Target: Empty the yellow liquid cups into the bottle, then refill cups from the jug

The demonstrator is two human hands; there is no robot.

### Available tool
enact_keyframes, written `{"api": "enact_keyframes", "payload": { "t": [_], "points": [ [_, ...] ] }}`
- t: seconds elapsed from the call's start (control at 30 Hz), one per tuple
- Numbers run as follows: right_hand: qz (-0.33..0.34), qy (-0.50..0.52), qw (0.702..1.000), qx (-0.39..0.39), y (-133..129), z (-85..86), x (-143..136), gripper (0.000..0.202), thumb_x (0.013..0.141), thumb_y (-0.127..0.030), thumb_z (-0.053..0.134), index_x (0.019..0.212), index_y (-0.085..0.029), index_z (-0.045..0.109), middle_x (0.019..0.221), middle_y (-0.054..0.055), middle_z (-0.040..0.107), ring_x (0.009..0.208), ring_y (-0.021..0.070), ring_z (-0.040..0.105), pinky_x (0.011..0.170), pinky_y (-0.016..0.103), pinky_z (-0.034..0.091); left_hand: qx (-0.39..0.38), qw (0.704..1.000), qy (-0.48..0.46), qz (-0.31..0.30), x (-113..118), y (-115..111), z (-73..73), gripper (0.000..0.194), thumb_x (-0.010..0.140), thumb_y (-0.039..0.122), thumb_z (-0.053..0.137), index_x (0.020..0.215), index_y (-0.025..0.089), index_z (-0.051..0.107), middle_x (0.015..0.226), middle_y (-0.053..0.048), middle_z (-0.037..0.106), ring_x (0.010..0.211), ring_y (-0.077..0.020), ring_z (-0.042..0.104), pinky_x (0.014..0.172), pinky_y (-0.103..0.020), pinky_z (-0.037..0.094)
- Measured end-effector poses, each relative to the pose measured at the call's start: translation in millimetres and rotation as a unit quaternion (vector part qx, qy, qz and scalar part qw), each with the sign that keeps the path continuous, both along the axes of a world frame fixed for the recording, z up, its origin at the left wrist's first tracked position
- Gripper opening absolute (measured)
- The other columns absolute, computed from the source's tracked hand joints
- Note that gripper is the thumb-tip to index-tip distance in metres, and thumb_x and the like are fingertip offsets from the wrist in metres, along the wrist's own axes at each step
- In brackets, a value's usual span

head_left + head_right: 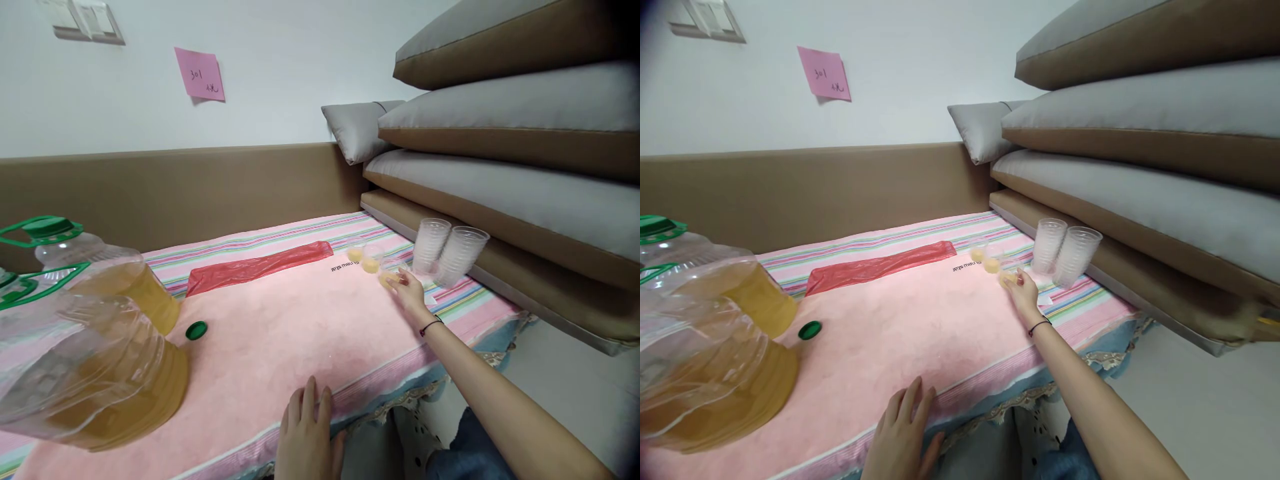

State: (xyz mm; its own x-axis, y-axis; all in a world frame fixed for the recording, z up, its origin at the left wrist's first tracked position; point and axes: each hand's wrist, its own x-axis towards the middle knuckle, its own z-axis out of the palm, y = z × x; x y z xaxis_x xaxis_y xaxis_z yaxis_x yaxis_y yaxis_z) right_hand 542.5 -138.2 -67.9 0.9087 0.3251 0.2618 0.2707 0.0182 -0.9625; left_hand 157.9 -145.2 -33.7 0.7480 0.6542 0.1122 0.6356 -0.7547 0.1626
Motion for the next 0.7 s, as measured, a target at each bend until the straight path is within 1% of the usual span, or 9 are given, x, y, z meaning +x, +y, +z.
{"api": "enact_keyframes", "payload": {
  "t": [0.07, 0.13, 0.2, 0.3, 0.37, 0.47, 0.53, 0.6, 0.7],
  "points": [
    [-0.028, 0.016, 0.999, -0.01, 2, -1.2, 1, 0.053, 0.065, -0.037, 0.074, 0.113, -0.018, 0.061, 0.096, 0.004, 0.063, 0.089, 0.0223, 0.062, 0.087, 0.044, 0.051, 0.003, 1.0, -0.001, -0.008, -1, 1, -2.7, 0.054, 0.077, 0.018, 0.057, 0.131, 0.024, 0.06, 0.143, -0.009, 0.055, 0.127, -0.0314, 0.05, 0.105, -0.046, 0.043],
    [-0.045, 0.025, 0.999, -0.018, 4, -1.6, 0, 0.049, 0.068, -0.034, 0.075, 0.113, -0.017, 0.061, 0.098, 0.004, 0.064, 0.089, 0.0209, 0.063, 0.086, 0.042, 0.051, 0.006, 1.0, -0.004, -0.012, -2, 2, -4.7, 0.055, 0.077, 0.019, 0.058, 0.131, 0.024, 0.06, 0.144, -0.009, 0.055, 0.127, -0.0316, 0.05, 0.106, -0.046, 0.043],
    [-0.054, 0.028, 0.998, -0.026, 6, -1.5, 0, 0.041, 0.077, -0.033, 0.073, 0.113, -0.017, 0.06, 0.103, 0.004, 0.065, 0.09, 0.0196, 0.063, 0.084, 0.04, 0.052, 0.009, 1.0, -0.003, -0.015, -3, 1, -5.7, 0.056, 0.076, 0.019, 0.059, 0.132, 0.024, 0.06, 0.144, -0.009, 0.054, 0.127, -0.0318, 0.05, 0.106, -0.046, 0.043],
    [-0.06, 0.024, 0.997, -0.04, 8, -1.0, -1, 0.03, 0.09, -0.034, 0.065, 0.113, -0.016, 0.061, 0.11, 0.006, 0.065, 0.093, 0.0191, 0.064, 0.082, 0.04, 0.054, 0.009, 1.0, 0.002, -0.016, -3, 1, -5.1, 0.057, 0.075, 0.019, 0.06, 0.132, 0.024, 0.06, 0.145, -0.009, 0.054, 0.127, -0.0321, 0.05, 0.106, -0.046, 0.043],
    [-0.06, 0.02, 0.997, -0.047, 8, -0.7, -2, 0.029, 0.09, -0.033, 0.065, 0.113, -0.016, 0.061, 0.109, 0.006, 0.066, 0.093, 0.019, 0.065, 0.083, 0.04, 0.054, 0.007, 1.0, 0.007, -0.015, -3, 0, -3.8, 0.057, 0.075, 0.018, 0.061, 0.132, 0.024, 0.059, 0.146, -0.009, 0.053, 0.127, -0.0324, 0.05, 0.107, -0.046, 0.043],
    [-0.06, 0.013, 0.997, -0.054, 8, 0.0, -3, 0.037, 0.081, -0.032, 0.071, 0.113, -0.016, 0.063, 0.104, 0.004, 0.068, 0.093, 0.0196, 0.064, 0.086, 0.037, 0.051, 0.0, 1.0, 0.012, -0.011, -2, -1, -0.9, 0.058, 0.075, 0.018, 0.062, 0.133, 0.023, 0.059, 0.147, -0.009, 0.052, 0.128, -0.0324, 0.05, 0.107, -0.046, 0.043],
    [-0.061, 0.008, 0.996, -0.057, 7, 0.7, -5, 0.043, 0.077, -0.034, 0.072, 0.115, -0.016, 0.063, 0.106, 0.004, 0.068, 0.096, 0.021, 0.064, 0.088, 0.036, 0.05, -0.007, 1.0, 0.014, -0.008, -3, -1, 1.3, 0.059, 0.075, 0.017, 0.062, 0.134, 0.023, 0.059, 0.147, -0.009, 0.052, 0.128, -0.0322, 0.049, 0.108, -0.046, 0.042],
    [-0.061, 0.004, 0.996, -0.061, 7, 1.3, -6, 0.044, 0.079, -0.035, 0.071, 0.117, -0.017, 0.062, 0.11, 0.005, 0.067, 0.099, 0.0221, 0.063, 0.09, 0.038, 0.05, -0.014, 1.0, 0.015, -0.005, -3, -2, 3.5, 0.059, 0.075, 0.017, 0.062, 0.133, 0.023, 0.059, 0.147, -0.009, 0.052, 0.129, -0.0317, 0.049, 0.109, -0.046, 0.041],
    [-0.055, -0.001, 0.996, -0.066, 7, 2.6, -8, 0.036, 0.089, -0.036, 0.066, 0.119, -0.017, 0.06, 0.117, 0.007, 0.065, 0.101, 0.0221, 0.063, 0.089, 0.043, 0.052, -0.021, 1.0, 0.017, -0.007, -4, -2, 6.6, 0.058, 0.076, 0.018, 0.061, 0.134, 0.023, 0.059, 0.148, -0.008, 0.051, 0.129, -0.0311, 0.049, 0.109, -0.045, 0.04]
  ]
}}
